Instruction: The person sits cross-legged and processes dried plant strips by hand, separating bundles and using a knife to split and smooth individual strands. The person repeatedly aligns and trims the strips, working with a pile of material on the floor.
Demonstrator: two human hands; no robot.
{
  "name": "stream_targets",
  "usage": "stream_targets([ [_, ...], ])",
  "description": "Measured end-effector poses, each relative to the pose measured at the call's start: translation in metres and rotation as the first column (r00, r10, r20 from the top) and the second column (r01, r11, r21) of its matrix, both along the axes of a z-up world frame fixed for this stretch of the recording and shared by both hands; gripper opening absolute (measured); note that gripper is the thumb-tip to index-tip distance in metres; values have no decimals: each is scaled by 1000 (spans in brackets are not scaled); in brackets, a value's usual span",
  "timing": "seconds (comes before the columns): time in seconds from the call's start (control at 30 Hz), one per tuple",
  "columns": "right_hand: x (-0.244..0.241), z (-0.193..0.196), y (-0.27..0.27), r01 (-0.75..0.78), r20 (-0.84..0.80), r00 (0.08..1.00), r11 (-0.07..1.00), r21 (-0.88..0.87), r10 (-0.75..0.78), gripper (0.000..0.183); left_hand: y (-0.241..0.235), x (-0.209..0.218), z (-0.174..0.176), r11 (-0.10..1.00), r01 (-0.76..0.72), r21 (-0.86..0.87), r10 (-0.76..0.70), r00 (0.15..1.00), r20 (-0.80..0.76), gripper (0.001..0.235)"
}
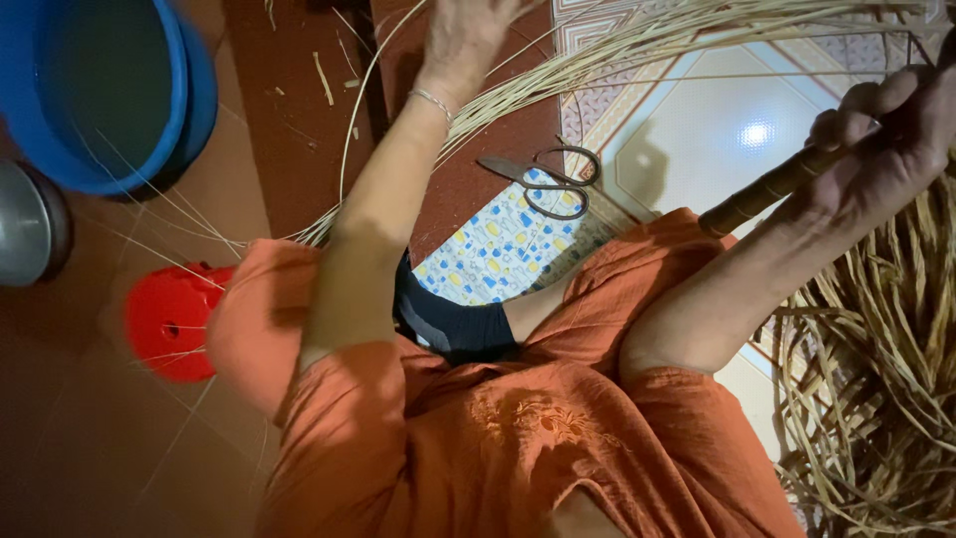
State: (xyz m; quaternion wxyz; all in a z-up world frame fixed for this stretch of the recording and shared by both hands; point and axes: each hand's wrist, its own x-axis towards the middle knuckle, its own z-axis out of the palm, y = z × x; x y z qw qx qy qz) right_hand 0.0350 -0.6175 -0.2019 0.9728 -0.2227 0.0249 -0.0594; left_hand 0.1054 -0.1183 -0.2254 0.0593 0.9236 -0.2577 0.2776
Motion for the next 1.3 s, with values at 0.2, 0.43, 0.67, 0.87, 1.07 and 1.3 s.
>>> stream_targets([
  [0.2,-11,44,42,78,-15,997,993,-89,-79,31,-24,-13,-52,984,-93,150,157,847,-507,21],
  [0.43,-16,80,71,105,48,994,953,-283,-95,59,-37,-6,-48,904,-378,200,401,588,-702,25],
  [0.67,-13,106,108,63,-4,997,853,-518,-76,69,-37,-16,34,823,-441,-358,51,686,-726,8],
  [0.87,-13,121,167,-261,-5,953,809,-526,304,57,-30,-57,121,629,-421,-654,-321,626,-711,18],
  [1.07,-34,151,228,-540,-71,807,685,-489,586,52,-23,-110,186,515,-445,-733,-447,590,-672,16],
  [1.3,-65,177,249,-562,-50,764,626,-540,643,40,-22,-136,188,660,-262,-704,-324,747,-581,13],
])
